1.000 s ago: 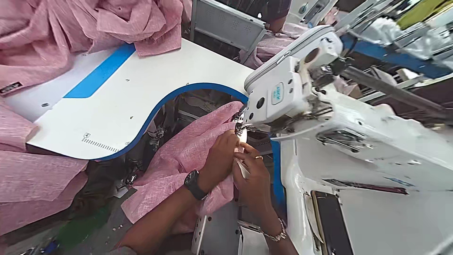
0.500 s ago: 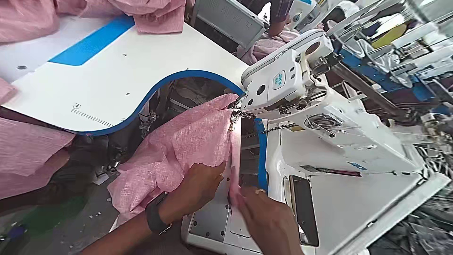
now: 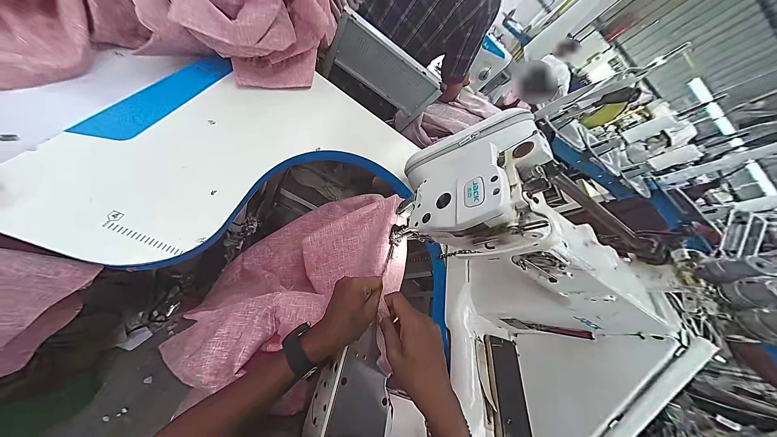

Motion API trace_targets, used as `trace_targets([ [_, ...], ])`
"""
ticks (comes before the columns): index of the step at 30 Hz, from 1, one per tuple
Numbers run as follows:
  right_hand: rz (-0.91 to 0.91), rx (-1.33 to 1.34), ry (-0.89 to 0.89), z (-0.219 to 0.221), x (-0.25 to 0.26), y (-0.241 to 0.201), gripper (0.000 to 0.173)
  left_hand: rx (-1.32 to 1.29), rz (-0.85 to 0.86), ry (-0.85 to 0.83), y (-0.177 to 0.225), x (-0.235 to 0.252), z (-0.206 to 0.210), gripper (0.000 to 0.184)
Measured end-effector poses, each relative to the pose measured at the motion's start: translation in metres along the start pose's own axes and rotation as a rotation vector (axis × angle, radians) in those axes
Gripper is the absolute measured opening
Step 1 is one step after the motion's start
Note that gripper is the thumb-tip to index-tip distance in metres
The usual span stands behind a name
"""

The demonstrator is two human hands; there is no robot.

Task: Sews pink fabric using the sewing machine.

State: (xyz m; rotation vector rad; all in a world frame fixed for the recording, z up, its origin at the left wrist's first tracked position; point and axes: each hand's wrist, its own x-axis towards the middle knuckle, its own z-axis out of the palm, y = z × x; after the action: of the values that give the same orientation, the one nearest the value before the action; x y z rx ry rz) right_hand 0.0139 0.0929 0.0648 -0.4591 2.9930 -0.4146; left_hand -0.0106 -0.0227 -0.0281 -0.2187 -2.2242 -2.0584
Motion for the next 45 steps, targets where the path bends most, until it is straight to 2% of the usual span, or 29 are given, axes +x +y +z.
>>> trace_targets([
  [2, 0.053, 0.061, 0.026, 0.002, -0.008, 0.006, 0.018, 0.045, -0.031, -0.048, 0.009, -0.001, -0.007, 0.026],
  [4, 0.09, 0.125, 0.042, -0.007, -0.024, 0.013, 0.021, 0.139, -0.126, -0.267, 0.033, -0.012, -0.029, 0.034],
  [6, 0.066, 0.071, 0.062, -0.017, -0.034, 0.014, 0.021, 0.22, -0.109, -0.36, 0.047, -0.032, -0.035, 0.04],
  [8, -0.037, -0.023, 0.041, -0.014, -0.038, 0.001, 0.016, 0.24, -0.051, -0.33, 0.042, -0.048, -0.03, 0.032],
  [9, -0.095, -0.077, 0.038, -0.009, -0.035, -0.007, 0.015, 0.214, -0.028, -0.3, 0.035, -0.047, -0.027, 0.022],
  [11, -0.157, -0.174, 0.044, -0.002, -0.026, -0.018, 0.014, 0.072, -0.035, -0.281, 0.019, -0.033, -0.027, 0.023],
  [15, -0.081, -0.192, -0.003, 0.002, -0.012, -0.019, 0.017, -0.129, -0.049, -0.251, -0.003, -0.009, -0.019, 0.025],
  [18, 0.092, -0.127, -0.117, -0.005, -0.005, -0.016, 0.023, -0.004, 0.014, -0.174, 0.001, -0.005, -0.019, 0.03],
  [21, 0.205, -0.107, -0.232, -0.015, -0.017, 0.009, 0.025, 0.276, 0.094, -0.094, 0.016, -0.047, -0.047, 0.032],
  [22, 0.204, -0.105, -0.285, -0.015, -0.019, 0.02, 0.026, 0.358, 0.13, -0.055, 0.009, -0.062, -0.061, 0.03],
  [24, 0.185, -0.101, -0.52, -0.009, -0.009, 0.042, 0.027, 0.425, 0.074, -0.084, -0.003, -0.071, -0.096, 0.028],
  [26, 0.047, -0.006, -0.715, 0.027, -0.007, 0.078, 0.029, 0.478, 0.098, -0.065, -0.001, -0.065, -0.103, 0.033],
  [27, -0.041, 0.087, -0.728, 0.047, -0.002, 0.1, 0.033, 0.487, 0.149, -0.066, 0.009, -0.058, -0.101, 0.035],
  [29, -0.161, 0.299, -0.626, 0.053, 0.002, 0.126, 0.033, 0.406, 0.165, -0.148, 0.035, -0.059, -0.091, 0.031],
  [31, -0.185, 0.364, -0.378, 0.007, -0.007, 0.124, 0.021, 0.35, 0.116, -0.205, 0.042, -0.072, -0.076, 0.028],
  [33, -0.062, 0.091, -0.23, -0.054, -0.044, 0.081, 0.026, 0.315, 0.088, -0.198, 0.032, -0.087, -0.062, 0.031],
  [35, -0.054, -0.321, -0.107, -0.078, -0.092, 0.02, 0.024, 0.274, 0.119, -0.153, 0.025, -0.101, -0.041, 0.033],
  [37, -0.17, -0.506, -0.057, -0.068, -0.114, -0.021, 0.019, 0.226, 0.122, -0.178, 0.025, -0.109, -0.031, 0.031],
  [39, -0.305, -0.469, 0.011, -0.048, -0.104, -0.045, 0.017, 0.217, 0.165, -0.167, 0.027, -0.098, -0.024, 0.026],
  [40, -0.344, -0.447, 0.026, -0.036, -0.097, -0.053, 0.015, 0.248, 0.178, -0.151, 0.029, -0.095, -0.021, 0.017],
  [42, -0.349, -0.422, -0.005, -0.017, -0.086, -0.05, 0.012, 0.284, 0.16, -0.126, 0.028, -0.088, -0.018, 0.014],
  [45, -0.224, -0.405, -0.137, -0.019, -0.073, -0.041, 0.01, 0.172, 0.103, -0.087, 0.018, -0.07, -0.018, 0.029],
])
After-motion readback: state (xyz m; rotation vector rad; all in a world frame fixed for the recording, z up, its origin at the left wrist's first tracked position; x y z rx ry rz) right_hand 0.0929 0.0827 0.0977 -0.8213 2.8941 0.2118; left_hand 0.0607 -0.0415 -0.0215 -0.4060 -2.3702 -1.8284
